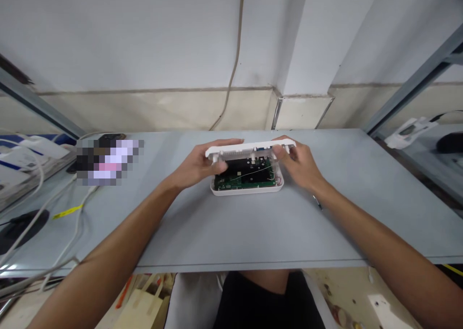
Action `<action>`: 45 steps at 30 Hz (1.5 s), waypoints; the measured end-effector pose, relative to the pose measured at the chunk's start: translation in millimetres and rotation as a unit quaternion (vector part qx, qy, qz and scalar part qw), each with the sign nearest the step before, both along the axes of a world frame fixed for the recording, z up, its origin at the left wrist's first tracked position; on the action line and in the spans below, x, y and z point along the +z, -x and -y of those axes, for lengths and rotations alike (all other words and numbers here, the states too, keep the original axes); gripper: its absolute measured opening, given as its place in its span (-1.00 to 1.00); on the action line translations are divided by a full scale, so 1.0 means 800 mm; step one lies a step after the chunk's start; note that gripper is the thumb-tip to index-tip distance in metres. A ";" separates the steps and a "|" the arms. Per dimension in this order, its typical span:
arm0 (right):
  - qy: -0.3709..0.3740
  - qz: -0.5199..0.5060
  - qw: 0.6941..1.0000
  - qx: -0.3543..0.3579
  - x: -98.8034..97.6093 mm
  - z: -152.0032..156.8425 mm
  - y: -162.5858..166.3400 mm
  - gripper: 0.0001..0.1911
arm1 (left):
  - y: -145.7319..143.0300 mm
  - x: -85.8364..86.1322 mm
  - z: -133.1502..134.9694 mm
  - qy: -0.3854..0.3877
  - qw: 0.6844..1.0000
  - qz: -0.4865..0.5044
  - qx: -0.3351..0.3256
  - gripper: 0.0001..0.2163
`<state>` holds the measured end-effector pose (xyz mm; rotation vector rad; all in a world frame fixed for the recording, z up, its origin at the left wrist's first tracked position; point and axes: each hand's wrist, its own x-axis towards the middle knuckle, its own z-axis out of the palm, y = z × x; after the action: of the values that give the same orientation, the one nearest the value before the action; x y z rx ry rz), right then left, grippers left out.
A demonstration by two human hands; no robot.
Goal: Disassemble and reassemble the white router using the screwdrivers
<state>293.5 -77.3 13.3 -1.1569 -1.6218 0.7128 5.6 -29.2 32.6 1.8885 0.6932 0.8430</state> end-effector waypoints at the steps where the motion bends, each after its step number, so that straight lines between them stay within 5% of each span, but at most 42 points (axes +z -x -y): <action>1: 0.008 0.006 1.000 -0.001 0.001 0.000 0.002 -0.41 | -0.003 -0.003 0.001 -0.012 0.999 0.001 0.053 -0.46; 5: -0.051 0.078 0.994 -0.059 0.006 -0.006 0.011 -0.47 | -0.014 -0.021 -0.002 -0.038 0.973 0.080 0.211 -0.61; 9: -0.266 0.099 0.955 -0.081 0.009 -0.026 0.022 -0.61 | -0.020 -0.024 -0.001 0.043 0.957 0.183 0.219 -0.63; 12: -0.350 0.138 0.924 -0.071 0.008 -0.042 0.031 -0.76 | -0.023 -0.017 0.002 0.089 0.946 0.227 0.213 -0.62; 21: -0.358 0.117 0.925 -0.060 0.007 -0.056 0.052 -0.90 | -0.022 -0.016 0.008 0.117 0.942 0.214 0.231 -0.65; 36: -0.449 0.291 0.841 -0.076 -0.028 -0.073 0.020 -0.79 | -0.033 -0.037 0.007 0.089 0.946 0.200 0.238 -0.72; 45: -0.404 0.288 0.863 -0.091 -0.037 -0.068 0.012 -0.80 | -0.041 -0.035 0.018 0.064 0.948 0.148 0.273 -0.62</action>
<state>284.1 -23.0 -15.9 -0.8874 -1.9607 -0.4905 38.4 -43.9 4.8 1.4218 1.0718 1.3603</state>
